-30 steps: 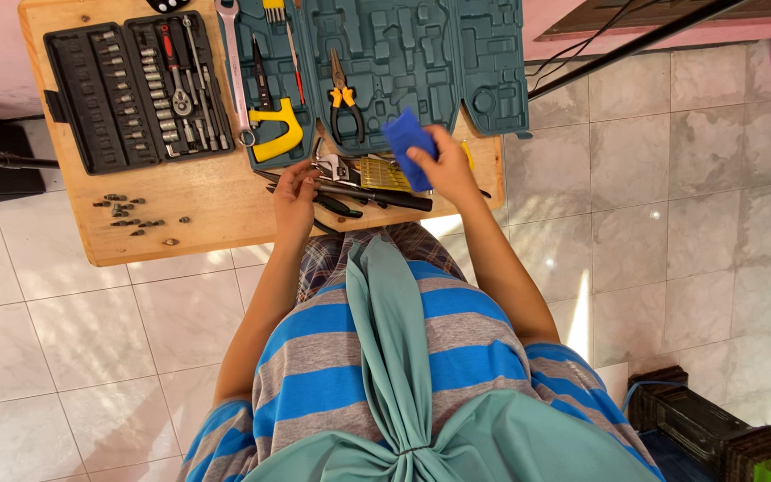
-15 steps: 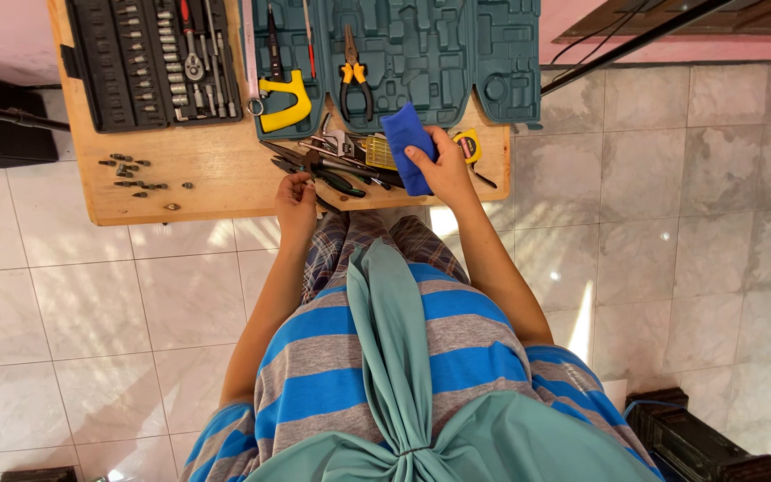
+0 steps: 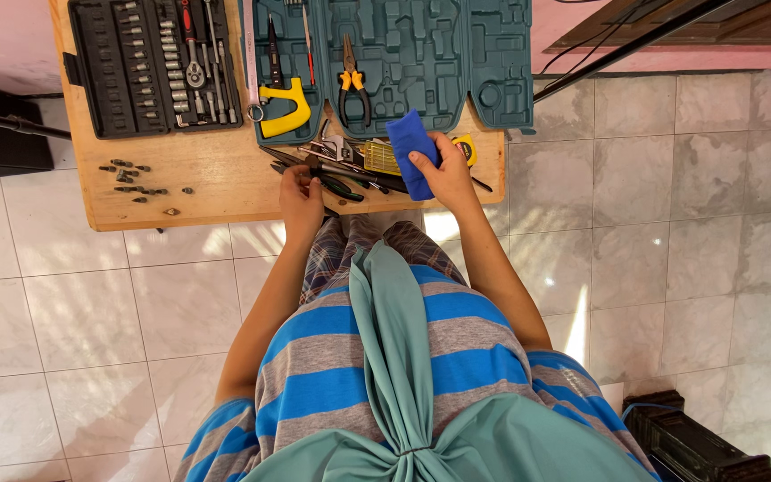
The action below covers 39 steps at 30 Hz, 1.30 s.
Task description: The person wipes small metal hardware pieces with a blue cloth and places them into a black organizer tray. They then wipe and place several tools, including pliers and screwdrivers, into a green toolbox on a wooden table.
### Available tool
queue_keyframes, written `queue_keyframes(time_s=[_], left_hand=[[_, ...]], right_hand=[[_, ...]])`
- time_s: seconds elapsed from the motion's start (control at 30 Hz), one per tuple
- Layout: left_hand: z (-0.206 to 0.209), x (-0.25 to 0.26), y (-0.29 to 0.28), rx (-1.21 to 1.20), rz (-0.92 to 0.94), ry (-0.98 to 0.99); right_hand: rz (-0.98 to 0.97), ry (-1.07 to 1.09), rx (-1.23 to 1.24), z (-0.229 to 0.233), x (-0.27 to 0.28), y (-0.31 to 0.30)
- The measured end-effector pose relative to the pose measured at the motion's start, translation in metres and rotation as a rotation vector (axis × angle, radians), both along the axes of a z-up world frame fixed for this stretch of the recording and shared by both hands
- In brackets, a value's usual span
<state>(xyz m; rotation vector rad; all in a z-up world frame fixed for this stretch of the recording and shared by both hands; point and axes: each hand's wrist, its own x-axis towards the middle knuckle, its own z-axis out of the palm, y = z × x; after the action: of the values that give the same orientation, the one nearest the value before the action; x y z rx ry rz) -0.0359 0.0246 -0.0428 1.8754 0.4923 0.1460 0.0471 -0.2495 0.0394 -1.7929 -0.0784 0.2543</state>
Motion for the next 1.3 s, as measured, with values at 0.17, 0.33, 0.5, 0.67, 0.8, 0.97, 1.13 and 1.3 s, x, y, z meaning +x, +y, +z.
queue_keyframes(time_s=[0.17, 0.33, 0.5, 0.67, 0.8, 0.97, 1.13, 1.3], left_hand=[[0.033, 0.014, -0.012, 0.028, -0.088, -0.042], [0.039, 0.017, -0.024, 0.000, -0.138, -0.049], [0.032, 0.016, -0.031, -0.027, -0.182, -0.029], [0.026, 0.013, -0.032, -0.087, -0.189, -0.026], [0.024, 0.009, -0.031, -0.139, -0.198, -0.028], [0.028, 0.006, -0.026, -0.087, -0.175, 0.000], [0.034, 0.000, -0.010, -0.080, -0.122, -0.050], [0.034, -0.007, 0.007, -0.077, -0.067, -0.037]], right_hand=[[-0.090, -0.036, -0.025, -0.001, 0.002, -0.020], [-0.222, -0.038, -0.151, -0.014, 0.001, -0.050], [-0.345, -0.115, -0.238, -0.027, 0.004, -0.066], [-0.265, -0.190, -0.294, -0.008, 0.005, -0.066], [-0.137, -0.059, -0.433, -0.006, 0.015, -0.045], [0.203, -0.184, -0.766, -0.037, 0.045, -0.012], [0.422, -0.234, -1.031, -0.076, 0.061, 0.012], [0.444, -0.319, -1.090, -0.093, 0.060, 0.016]])
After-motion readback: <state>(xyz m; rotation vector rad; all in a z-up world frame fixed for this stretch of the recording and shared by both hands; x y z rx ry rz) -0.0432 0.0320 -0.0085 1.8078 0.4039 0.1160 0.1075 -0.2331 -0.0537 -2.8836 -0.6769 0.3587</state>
